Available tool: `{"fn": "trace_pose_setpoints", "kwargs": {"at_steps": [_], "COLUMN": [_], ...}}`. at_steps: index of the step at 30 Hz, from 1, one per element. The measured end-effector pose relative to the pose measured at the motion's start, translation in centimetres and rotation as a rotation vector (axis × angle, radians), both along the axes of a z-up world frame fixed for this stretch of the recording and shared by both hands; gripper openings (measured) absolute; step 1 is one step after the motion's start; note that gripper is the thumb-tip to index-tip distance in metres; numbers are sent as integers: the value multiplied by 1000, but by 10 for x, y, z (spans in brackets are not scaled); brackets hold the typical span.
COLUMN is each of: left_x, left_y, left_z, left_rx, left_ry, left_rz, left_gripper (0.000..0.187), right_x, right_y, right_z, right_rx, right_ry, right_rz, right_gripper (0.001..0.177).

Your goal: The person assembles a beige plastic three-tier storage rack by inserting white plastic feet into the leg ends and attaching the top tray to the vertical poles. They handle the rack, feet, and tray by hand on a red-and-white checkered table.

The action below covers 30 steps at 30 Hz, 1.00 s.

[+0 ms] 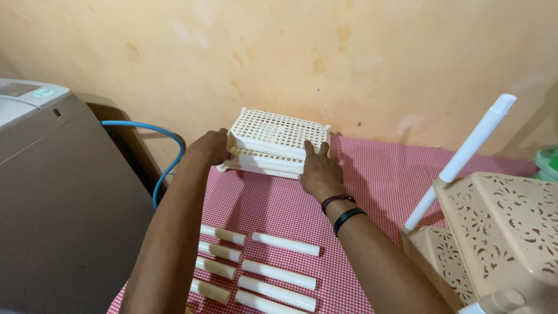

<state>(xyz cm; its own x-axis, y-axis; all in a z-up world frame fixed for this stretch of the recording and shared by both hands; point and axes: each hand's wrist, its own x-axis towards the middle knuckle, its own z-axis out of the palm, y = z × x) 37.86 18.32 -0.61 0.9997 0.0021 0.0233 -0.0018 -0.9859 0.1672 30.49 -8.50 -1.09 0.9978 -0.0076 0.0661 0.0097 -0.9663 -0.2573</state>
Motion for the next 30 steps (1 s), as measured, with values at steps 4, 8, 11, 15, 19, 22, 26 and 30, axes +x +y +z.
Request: {"fn": "trace_pose_setpoints", "kwargs": {"at_steps": [4,8,11,15,19,22,26,30], "left_x": [9,19,22,25,31,32,27,19], "left_y": [7,14,19,20,20,15,8,3], "left_z": [-2,-6,-9,-13,-18,-25,-30,-21], "left_rx": [-31,-59,-83,-174,-192,-187,-171,-86], "left_ry": [13,-42,-37,0,-27,-148,-179,-148], "left_rz": [17,20,60,109,99,51,49,71], "left_gripper": [49,42,44,39,40,41,47,48], "right_x": [-2,-5,-5,-4,-6,-3,2,2], "right_y": [5,5,9,13,11,7,4,4], "right_z": [7,15,20,20,11,8,5,2], "right_rx": [12,68,139,120,158,154,138,83], "right_ry": [-29,-98,-189,-133,-198,-238,-274,-314], "right_rz": [8,41,77,48,54,35,27,43], "right_gripper": [88,82,77,71,70,67,66,67]}}
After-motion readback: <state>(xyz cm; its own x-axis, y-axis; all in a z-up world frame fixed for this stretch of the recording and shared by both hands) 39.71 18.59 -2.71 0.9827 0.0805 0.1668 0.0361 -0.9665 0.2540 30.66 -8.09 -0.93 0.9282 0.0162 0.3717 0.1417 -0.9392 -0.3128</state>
